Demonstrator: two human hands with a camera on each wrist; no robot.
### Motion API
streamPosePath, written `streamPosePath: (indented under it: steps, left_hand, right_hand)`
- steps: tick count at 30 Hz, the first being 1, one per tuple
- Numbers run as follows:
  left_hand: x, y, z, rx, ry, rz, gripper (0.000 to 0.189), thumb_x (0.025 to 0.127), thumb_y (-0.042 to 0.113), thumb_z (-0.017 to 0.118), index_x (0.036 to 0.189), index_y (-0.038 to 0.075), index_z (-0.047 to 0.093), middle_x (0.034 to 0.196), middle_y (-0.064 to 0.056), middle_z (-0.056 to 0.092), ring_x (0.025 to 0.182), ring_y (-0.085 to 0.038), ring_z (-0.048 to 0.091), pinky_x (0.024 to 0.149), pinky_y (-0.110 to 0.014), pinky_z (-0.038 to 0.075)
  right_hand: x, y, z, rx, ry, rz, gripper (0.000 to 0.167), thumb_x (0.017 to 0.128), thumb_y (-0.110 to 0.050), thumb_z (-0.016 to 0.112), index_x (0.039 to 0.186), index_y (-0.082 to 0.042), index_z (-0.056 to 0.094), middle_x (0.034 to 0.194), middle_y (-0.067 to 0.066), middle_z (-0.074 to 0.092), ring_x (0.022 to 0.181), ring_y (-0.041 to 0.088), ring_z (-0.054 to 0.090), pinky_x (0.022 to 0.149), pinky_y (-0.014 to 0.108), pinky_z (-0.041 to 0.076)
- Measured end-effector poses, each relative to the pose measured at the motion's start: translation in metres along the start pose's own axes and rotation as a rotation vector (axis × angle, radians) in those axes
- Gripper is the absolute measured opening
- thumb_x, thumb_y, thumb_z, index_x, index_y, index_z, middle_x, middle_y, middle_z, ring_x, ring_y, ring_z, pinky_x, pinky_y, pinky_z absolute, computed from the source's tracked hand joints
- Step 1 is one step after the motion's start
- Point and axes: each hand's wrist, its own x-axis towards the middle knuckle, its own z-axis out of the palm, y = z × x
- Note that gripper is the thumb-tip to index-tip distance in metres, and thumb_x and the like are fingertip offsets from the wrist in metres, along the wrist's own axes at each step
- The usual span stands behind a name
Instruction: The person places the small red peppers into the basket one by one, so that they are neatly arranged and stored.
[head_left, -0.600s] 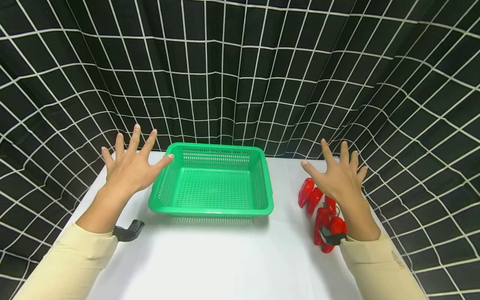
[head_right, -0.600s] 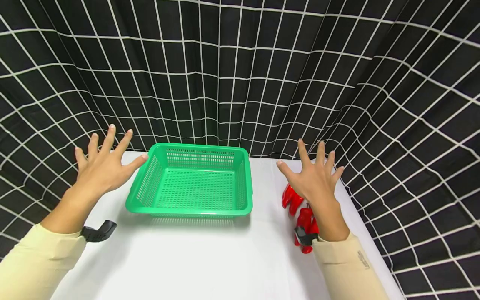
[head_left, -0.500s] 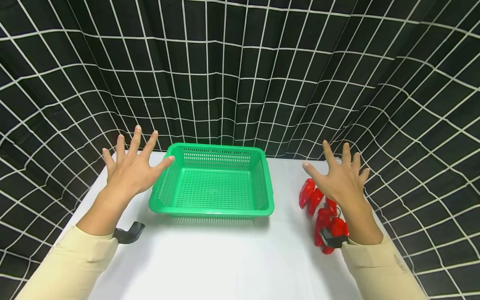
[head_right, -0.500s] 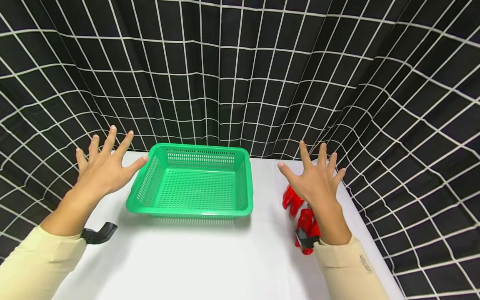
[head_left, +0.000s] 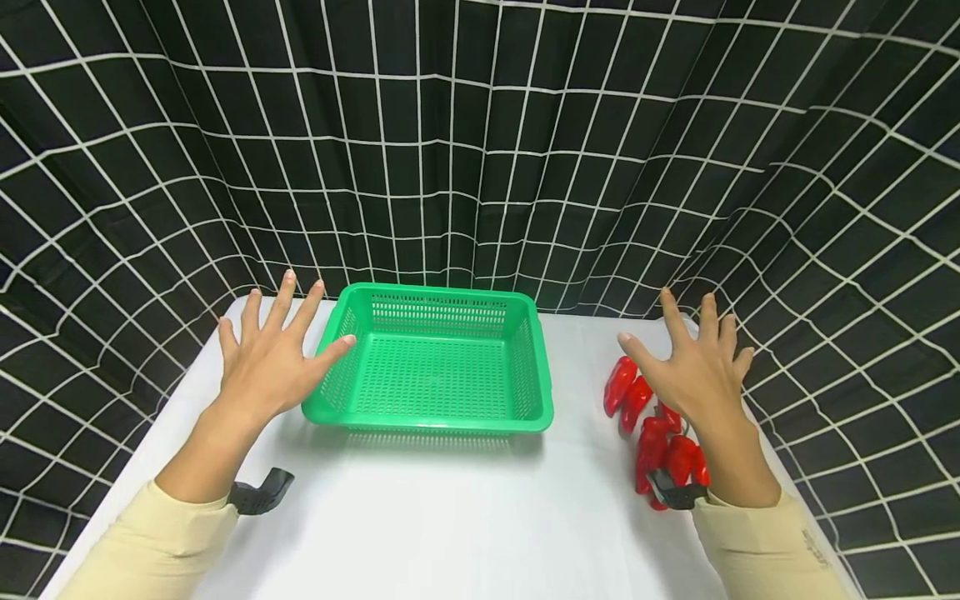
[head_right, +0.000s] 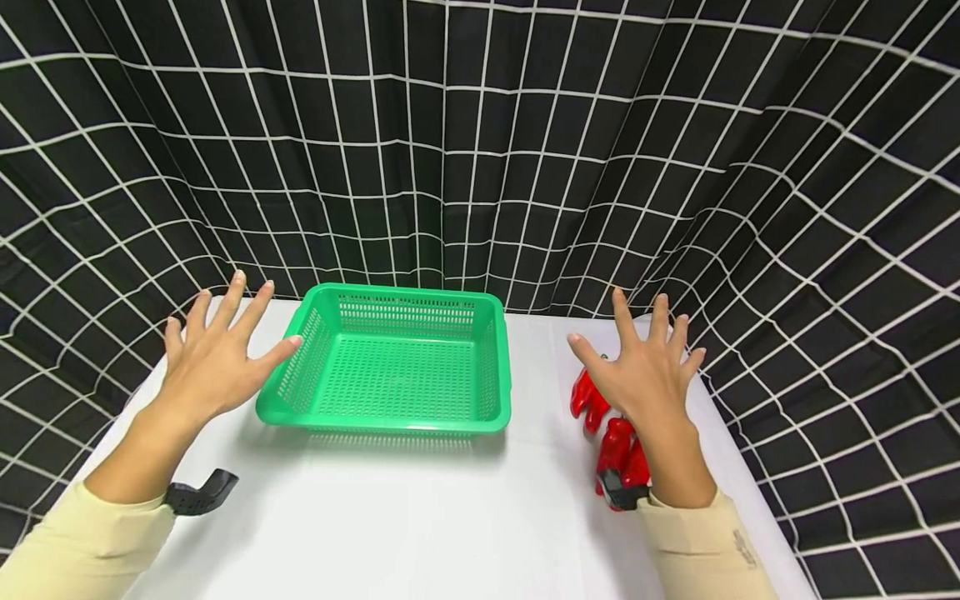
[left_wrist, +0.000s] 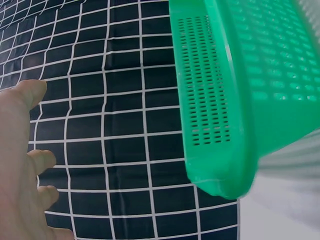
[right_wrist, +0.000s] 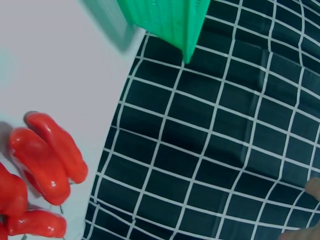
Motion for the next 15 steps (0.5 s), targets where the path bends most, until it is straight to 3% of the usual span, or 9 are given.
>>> streamPosePath:
  steps: [8, 15]
  left_hand:
    - [-0.01, 0.0, 0.008, -0.021, 0.031, 0.033, 0.083, 0.088, 0.07, 0.043, 0.155, 0.027, 0.019, 0.161, -0.004, 0.003, 0.141, -0.045, 0.0, 0.097, -0.075, -0.002]
    - [-0.021, -0.004, 0.019, -0.053, 0.026, 0.054, 0.082, 0.087, 0.069, 0.048, 0.153, 0.025, 0.027, 0.16, -0.005, 0.013, 0.139, -0.049, 0.01, 0.097, -0.076, -0.001]
  right_hand:
    - [-0.004, 0.005, 0.004, 0.019, 0.002, -0.002, 0.088, 0.087, -0.068, 0.044, 0.155, -0.025, 0.008, 0.155, 0.028, -0.005, 0.136, 0.057, -0.006, 0.091, 0.081, -0.003]
    - [-0.009, 0.011, 0.006, 0.004, 0.01, 0.0, 0.088, 0.087, -0.067, 0.045, 0.155, -0.023, 0.011, 0.155, 0.029, -0.004, 0.136, 0.056, -0.004, 0.09, 0.081, -0.003]
